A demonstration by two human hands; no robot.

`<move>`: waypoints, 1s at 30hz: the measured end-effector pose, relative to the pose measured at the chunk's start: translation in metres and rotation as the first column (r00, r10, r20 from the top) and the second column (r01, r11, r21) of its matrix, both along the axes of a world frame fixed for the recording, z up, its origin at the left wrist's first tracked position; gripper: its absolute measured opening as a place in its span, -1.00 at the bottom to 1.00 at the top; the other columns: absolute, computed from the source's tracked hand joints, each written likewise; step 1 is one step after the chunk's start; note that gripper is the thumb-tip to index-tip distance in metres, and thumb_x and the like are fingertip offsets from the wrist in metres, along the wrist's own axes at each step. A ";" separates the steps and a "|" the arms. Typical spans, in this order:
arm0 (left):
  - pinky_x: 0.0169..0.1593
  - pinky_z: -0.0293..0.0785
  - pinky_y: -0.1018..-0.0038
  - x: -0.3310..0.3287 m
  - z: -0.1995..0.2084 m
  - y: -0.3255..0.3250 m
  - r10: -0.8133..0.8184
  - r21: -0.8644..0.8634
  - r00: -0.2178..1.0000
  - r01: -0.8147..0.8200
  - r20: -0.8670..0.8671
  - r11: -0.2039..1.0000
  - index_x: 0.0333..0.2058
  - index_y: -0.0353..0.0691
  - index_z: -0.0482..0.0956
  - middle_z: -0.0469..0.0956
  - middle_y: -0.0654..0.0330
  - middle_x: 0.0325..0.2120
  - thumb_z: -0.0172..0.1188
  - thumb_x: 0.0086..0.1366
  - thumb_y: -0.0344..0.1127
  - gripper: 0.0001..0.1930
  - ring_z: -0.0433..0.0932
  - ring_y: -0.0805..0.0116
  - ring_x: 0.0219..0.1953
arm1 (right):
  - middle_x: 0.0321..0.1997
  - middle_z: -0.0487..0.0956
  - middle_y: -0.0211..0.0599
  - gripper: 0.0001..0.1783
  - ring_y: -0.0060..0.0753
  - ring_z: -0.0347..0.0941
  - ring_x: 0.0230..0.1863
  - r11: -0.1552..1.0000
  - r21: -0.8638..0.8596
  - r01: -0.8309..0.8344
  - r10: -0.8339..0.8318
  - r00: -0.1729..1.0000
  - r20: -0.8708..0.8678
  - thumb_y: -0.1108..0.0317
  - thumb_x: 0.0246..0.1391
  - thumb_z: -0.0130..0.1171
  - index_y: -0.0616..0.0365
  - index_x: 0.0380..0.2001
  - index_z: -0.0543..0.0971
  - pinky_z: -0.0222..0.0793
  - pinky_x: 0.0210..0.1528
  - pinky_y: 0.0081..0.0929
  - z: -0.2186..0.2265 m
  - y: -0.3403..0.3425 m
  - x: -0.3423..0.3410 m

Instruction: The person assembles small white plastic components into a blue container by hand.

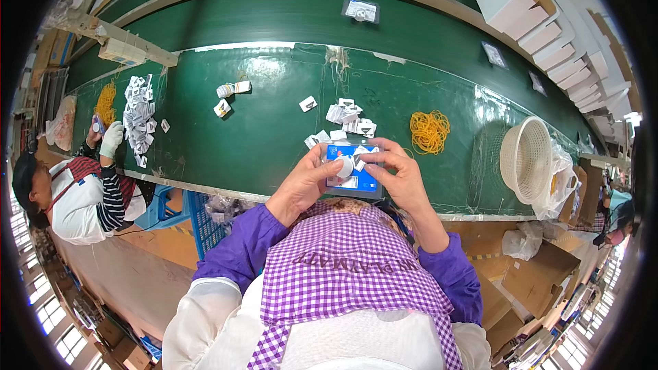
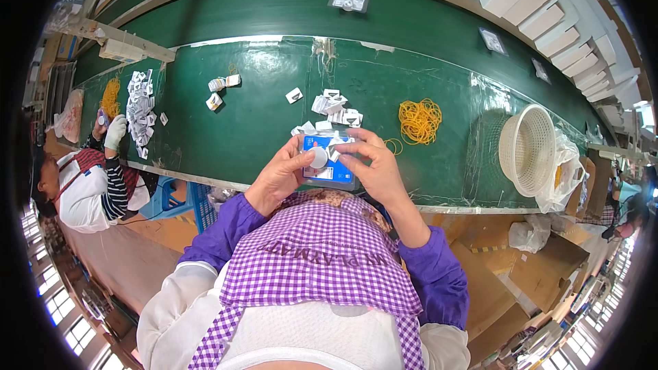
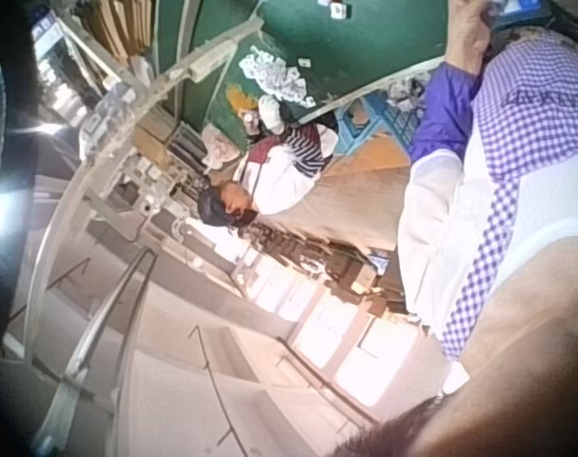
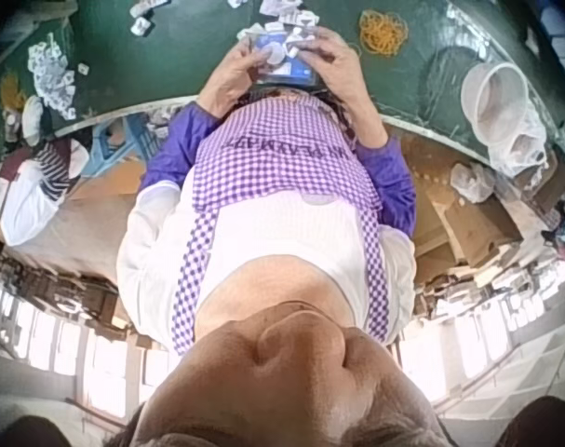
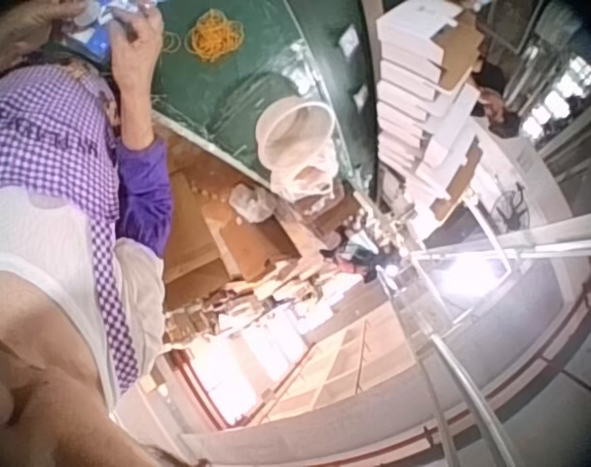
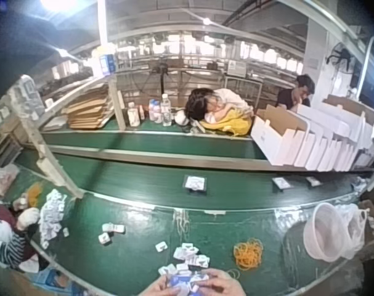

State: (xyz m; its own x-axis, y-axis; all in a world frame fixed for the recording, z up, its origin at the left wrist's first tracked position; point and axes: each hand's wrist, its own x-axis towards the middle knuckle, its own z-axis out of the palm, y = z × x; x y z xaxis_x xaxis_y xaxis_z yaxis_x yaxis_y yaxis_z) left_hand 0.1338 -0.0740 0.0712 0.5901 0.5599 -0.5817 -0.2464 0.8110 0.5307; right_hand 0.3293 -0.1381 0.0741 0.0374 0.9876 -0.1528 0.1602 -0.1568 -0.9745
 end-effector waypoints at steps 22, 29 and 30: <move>-0.08 0.45 0.41 -0.001 0.000 0.003 -0.125 0.049 0.992 0.123 0.028 0.991 0.01 -0.20 0.19 0.40 0.23 -0.14 0.28 0.09 -0.27 -0.43 0.44 0.42 -0.10 | -0.12 0.54 -0.32 -0.76 -0.31 0.29 0.07 0.983 0.165 0.075 -0.094 0.989 0.112 0.46 -0.25 0.31 0.15 -0.38 0.59 0.30 -0.01 -0.43 0.010 0.010 -0.006; -0.10 0.43 0.38 0.000 0.004 0.008 -0.149 0.032 0.985 0.147 0.089 0.989 0.00 -0.20 0.22 0.38 0.22 -0.13 0.28 0.10 -0.25 -0.46 0.43 0.40 -0.10 | -0.18 0.57 -0.41 -0.77 -0.23 0.25 0.08 0.959 0.284 -0.012 -0.073 0.955 0.287 0.48 -0.25 0.29 0.08 -0.39 0.61 0.17 0.08 -0.31 0.014 0.013 0.002; -0.10 0.43 0.38 -0.001 0.005 0.009 -0.147 0.032 0.985 0.145 0.089 0.989 0.00 -0.20 0.22 0.38 0.22 -0.13 0.28 0.10 -0.25 -0.46 0.43 0.40 -0.10 | -0.18 0.57 -0.41 -0.77 -0.23 0.25 0.08 0.959 0.284 -0.013 -0.072 0.955 0.287 0.48 -0.25 0.29 0.08 -0.39 0.61 0.17 0.08 -0.31 0.014 0.014 0.003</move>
